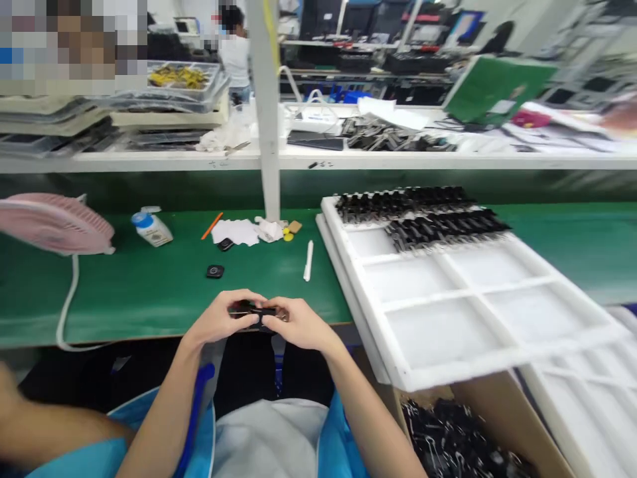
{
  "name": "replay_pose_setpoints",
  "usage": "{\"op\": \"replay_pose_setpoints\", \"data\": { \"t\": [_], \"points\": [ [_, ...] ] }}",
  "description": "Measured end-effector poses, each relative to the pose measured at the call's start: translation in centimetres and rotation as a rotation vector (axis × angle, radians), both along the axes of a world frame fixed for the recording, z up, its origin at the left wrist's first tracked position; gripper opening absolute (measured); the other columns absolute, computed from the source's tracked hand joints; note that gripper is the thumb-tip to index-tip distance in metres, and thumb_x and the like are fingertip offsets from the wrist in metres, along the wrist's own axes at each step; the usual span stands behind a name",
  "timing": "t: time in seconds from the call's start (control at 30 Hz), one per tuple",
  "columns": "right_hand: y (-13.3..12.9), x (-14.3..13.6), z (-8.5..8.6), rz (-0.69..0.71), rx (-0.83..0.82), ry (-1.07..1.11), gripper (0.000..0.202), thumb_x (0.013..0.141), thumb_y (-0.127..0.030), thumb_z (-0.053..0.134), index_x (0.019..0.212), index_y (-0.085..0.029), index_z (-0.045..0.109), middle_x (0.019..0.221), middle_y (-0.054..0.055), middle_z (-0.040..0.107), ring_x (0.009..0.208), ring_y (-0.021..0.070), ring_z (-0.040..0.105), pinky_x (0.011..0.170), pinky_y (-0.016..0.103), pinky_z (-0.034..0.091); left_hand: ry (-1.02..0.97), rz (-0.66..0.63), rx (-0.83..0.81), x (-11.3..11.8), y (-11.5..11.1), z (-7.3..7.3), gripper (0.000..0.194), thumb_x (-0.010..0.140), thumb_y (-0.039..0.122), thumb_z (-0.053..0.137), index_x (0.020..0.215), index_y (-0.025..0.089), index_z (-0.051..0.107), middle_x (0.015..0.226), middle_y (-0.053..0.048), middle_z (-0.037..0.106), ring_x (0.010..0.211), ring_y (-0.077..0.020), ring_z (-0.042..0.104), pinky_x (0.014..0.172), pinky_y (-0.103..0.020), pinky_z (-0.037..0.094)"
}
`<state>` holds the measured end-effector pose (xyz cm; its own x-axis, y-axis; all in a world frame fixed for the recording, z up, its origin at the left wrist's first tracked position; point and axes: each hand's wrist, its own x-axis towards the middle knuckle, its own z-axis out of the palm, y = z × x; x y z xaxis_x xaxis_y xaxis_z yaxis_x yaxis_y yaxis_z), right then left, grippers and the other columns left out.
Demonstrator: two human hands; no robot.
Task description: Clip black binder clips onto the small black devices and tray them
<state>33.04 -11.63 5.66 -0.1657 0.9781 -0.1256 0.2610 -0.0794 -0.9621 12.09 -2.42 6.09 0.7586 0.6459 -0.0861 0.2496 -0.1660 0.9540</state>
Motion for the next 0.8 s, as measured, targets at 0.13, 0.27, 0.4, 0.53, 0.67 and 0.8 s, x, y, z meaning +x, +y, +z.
{"op": "replay_pose_setpoints", "data": {
  "t": [0.13, 0.27, 0.4, 0.53, 0.67, 0.8],
  "points": [
    [-3.1, 0.9, 4.3, -0.205, -0.036, 0.032, 0.026, 0.095, -0.035, 0.063, 0.111, -0.018, 0.073, 0.085, 0.003, 0.071, 0.067, 0.0153, 0.061, 0.062, 0.027, 0.048, -0.02, 0.054, 0.038, 0.7, 3.1, 1.5, 0.052, 0.092, 0.048, 0.062, 0.137, 0.022, 0.06, 0.094, -0.006, 0.074, 0.083, -0.0225, 0.071, 0.077, -0.033, 0.057],
    [-5.7, 6.1, 7.5, -0.582, 0.059, 0.075, 0.036, 0.087, -0.045, 0.072, 0.108, -0.017, 0.067, 0.092, 0.006, 0.072, 0.071, 0.0186, 0.067, 0.066, 0.031, 0.055, 0.206, 0.618, 0.335, 0.9, 10.2, -0.8, 0.049, 0.09, 0.056, 0.058, 0.119, 0.018, 0.069, 0.109, -0.013, 0.073, 0.094, -0.0301, 0.071, 0.09, -0.045, 0.056],
    [-4.6, 14.4, 8.2, -0.939, 0.217, -0.445, 0.028, 0.079, -0.043, 0.075, 0.088, -0.017, 0.069, 0.081, 0.006, 0.072, 0.076, 0.0228, 0.068, 0.07, 0.032, 0.051, 0.646, 0.735, 0.48, 0.2, 15.7, -3.9, 0.052, 0.089, 0.055, 0.058, 0.123, 0.017, 0.071, 0.129, -0.021, 0.065, 0.115, -0.0433, 0.064, 0.099, -0.06, 0.051],
    [-1.4, 20.5, 6.7, -0.972, 0.179, -0.907, 0.021, 0.079, -0.035, 0.072, 0.09, -0.017, 0.075, 0.083, 0.006, 0.073, 0.083, 0.0251, 0.067, 0.075, 0.032, 0.047, 0.768, 0.65, 0.493, -0.3, 17.5, -5.2, 0.059, 0.089, 0.061, 0.055, 0.127, 0.018, 0.071, 0.14, -0.023, 0.057, 0.12, -0.0476, 0.06, 0.099, -0.063, 0.05],
    [0.8, 22.9, 5.0, -0.883, 0.139, -1.09, 0.021, 0.081, -0.033, 0.07, 0.092, -0.017, 0.078, 0.095, 0.008, 0.072, 0.086, 0.024, 0.065, 0.075, 0.03, 0.045, 0.772, 0.655, 0.501, 0.0, 17.3, -5.3, 0.061, 0.087, 0.065, 0.056, 0.126, 0.021, 0.072, 0.14, -0.021, 0.057, 0.118, -0.047, 0.061, 0.099, -0.063, 0.05],
    [1.8, 23.7, 4.2, -0.852, 0.106, -1.16, 0.024, 0.085, -0.036, 0.068, 0.098, -0.018, 0.078, 0.105, 0.009, 0.068, 0.09, 0.0233, 0.064, 0.076, 0.03, 0.046, 0.717, 0.721, 0.505, 0.1, 16.9, -5.3, 0.058, 0.086, 0.064, 0.059, 0.122, 0.021, 0.073, 0.141, -0.02, 0.056, 0.115, -0.0439, 0.062, 0.098, -0.06, 0.05]
  ]
}}
